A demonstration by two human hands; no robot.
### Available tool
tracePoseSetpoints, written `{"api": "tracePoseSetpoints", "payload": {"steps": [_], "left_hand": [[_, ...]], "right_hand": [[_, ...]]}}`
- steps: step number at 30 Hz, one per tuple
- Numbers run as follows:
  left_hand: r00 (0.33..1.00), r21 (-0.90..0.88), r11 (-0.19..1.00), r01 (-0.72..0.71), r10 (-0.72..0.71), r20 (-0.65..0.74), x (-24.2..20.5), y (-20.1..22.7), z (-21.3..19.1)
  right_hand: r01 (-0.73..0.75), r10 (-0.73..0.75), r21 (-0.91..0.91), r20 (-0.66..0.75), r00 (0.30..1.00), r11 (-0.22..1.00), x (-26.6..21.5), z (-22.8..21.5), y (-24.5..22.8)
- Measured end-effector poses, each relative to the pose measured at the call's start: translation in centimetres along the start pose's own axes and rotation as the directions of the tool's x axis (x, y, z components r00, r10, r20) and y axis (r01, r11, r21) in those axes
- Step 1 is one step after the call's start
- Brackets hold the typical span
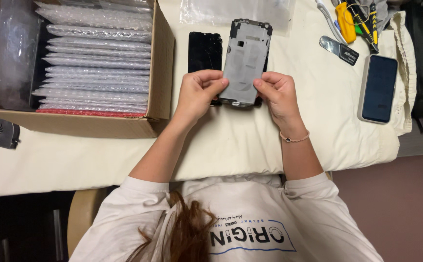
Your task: The person repeatedly removes black smartphone-like devices from a cardboard box filled with bubble wrap. Each device is unwrapped from a clear plastic bag, briefly turned over to show the back and internal components, and then placed on the table. The process is repeated for several units throughout the clip.
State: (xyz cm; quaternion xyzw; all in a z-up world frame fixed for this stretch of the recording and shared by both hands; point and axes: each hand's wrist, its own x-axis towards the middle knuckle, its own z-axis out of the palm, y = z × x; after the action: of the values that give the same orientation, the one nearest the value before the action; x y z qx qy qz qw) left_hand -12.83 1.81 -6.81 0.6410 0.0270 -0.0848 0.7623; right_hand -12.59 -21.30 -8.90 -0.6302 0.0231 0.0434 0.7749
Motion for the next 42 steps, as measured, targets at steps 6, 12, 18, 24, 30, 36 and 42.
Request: {"api": "tracePoseSetpoints", "payload": {"steps": [6, 12, 18, 24, 30, 36, 42], "left_hand": [[0.964, 0.223, 0.975, 0.005, 0.055, -0.260, 1.7, 0.1, -4.5], [0.949, 0.286, 0.958, 0.034, 0.059, -0.311, 0.7, -2.4, -4.6], [0.940, 0.450, 0.893, 0.029, 0.129, -0.317, -1.3, -0.3, -3.6], [0.905, 0.817, 0.577, -0.001, 0.348, -0.244, -1.5, -0.7, -3.1], [0.916, 0.872, 0.490, 0.022, 0.340, -0.214, -1.5, -1.3, -2.9], [0.907, 0.894, 0.447, -0.004, 0.379, -0.185, -1.7, -0.9, -2.3], [0.914, 0.897, 0.443, -0.002, 0.364, -0.178, -1.6, -1.2, -2.3]], "right_hand": [[0.013, -0.050, -0.172, -0.212, 0.976, 0.985, -0.8, 1.1, -4.4], [-0.028, -0.019, -0.155, -0.298, 0.954, 0.988, -0.1, 0.0, -3.8], [-0.037, -0.009, -0.149, -0.297, 0.955, 0.988, 0.1, -0.3, -3.5], [-0.045, -0.028, -0.230, -0.301, 0.953, 0.972, 0.2, -0.6, -3.1], [-0.044, -0.054, -0.301, -0.311, 0.949, 0.953, 0.4, -0.3, -2.7], [-0.026, -0.075, -0.363, -0.262, 0.962, 0.932, 0.6, -0.9, -1.8], [0.016, -0.130, -0.610, -0.143, 0.981, 0.792, -0.1, -0.6, -1.9]]}}
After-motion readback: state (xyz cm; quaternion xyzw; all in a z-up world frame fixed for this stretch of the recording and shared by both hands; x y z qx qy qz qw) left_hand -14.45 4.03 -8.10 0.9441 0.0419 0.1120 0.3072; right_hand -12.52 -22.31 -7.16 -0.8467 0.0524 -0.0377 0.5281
